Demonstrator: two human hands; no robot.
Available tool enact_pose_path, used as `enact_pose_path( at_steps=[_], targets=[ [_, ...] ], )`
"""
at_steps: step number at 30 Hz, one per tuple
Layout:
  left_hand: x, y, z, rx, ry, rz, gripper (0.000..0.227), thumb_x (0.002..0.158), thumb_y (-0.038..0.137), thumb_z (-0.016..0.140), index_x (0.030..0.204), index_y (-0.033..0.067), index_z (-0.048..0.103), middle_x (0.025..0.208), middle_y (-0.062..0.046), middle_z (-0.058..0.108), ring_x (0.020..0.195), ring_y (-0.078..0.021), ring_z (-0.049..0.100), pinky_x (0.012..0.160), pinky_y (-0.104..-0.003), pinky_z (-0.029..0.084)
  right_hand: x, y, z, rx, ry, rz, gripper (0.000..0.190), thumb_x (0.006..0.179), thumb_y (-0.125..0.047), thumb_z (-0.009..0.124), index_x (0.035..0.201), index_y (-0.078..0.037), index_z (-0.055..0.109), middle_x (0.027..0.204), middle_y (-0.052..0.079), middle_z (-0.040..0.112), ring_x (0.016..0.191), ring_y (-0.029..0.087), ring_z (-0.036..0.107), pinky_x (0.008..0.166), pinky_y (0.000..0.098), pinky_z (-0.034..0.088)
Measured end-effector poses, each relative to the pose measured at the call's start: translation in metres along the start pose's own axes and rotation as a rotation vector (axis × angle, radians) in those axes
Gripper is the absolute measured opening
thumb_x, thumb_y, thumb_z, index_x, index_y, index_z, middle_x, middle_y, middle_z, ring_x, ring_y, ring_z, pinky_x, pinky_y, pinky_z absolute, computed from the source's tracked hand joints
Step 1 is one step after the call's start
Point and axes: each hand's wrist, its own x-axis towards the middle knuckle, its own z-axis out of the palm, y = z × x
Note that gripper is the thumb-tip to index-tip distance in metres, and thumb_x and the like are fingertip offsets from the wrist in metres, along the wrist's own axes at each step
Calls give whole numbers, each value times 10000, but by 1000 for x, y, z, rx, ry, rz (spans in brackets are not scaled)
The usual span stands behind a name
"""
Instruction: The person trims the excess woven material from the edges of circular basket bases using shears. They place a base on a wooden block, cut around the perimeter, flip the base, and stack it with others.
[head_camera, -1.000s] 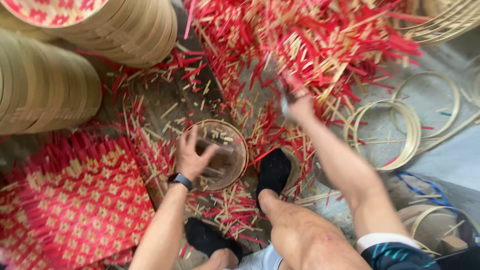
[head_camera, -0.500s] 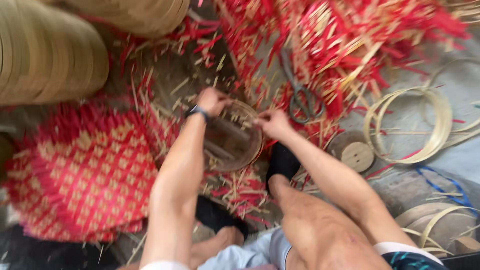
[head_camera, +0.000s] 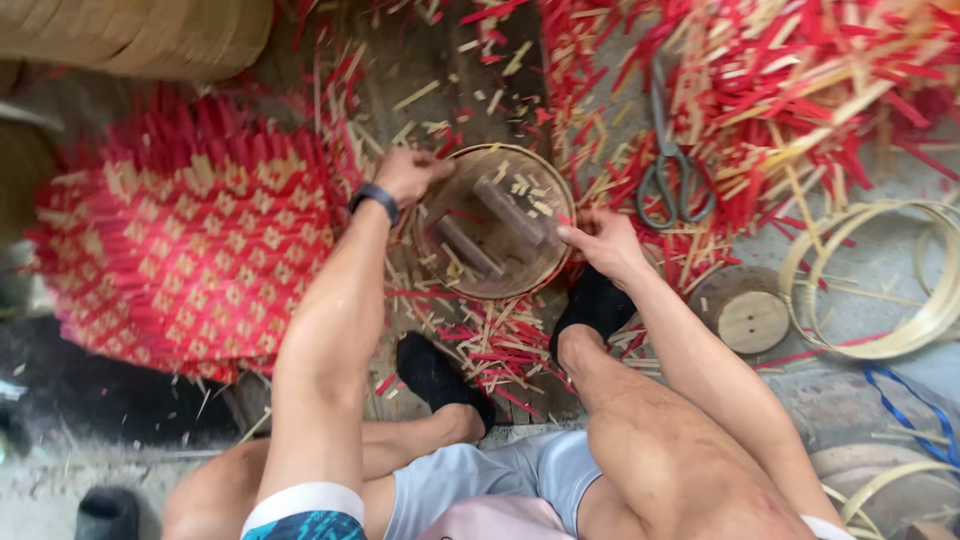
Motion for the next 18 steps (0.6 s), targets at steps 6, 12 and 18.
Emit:
enact_pose_path(
  at_steps=[6, 12, 18],
  targets=[
    [1, -24, -2, -55, 49, -112, 439, 700, 270, 960, 1033, 22, 816, 976, -98, 800, 825, -156, 740, 823, -285, 569, -3, 9, 6, 145, 9, -7, 300, 899, -163, 783, 1121, 27, 716, 909, 60, 746, 757, 112, 702, 645, 272, 600],
    [-25, 1, 2, -36, 189, -135, 407, 658, 267, 967, 950, 25, 819, 915, -120, 814, 788, -188, 749, 773, -330, 587, -10, 6, 5, 140, 16, -25, 280, 914, -163, 785, 1095, 40, 719, 908, 68, 740, 750, 114, 694, 635, 271, 596],
    [-108, -46, 28, 23, 278, -334, 418, 885, 357, 862, 1060, -2, 741, 967, -125, 753, 857, -206, 711, 751, -355, 566, -9, 4, 4, 84, 6, -54, 257, 941, -182, 768, 1064, 37, 712, 885, 49, 726, 747, 97, 675, 633, 269, 603]
  ],
)
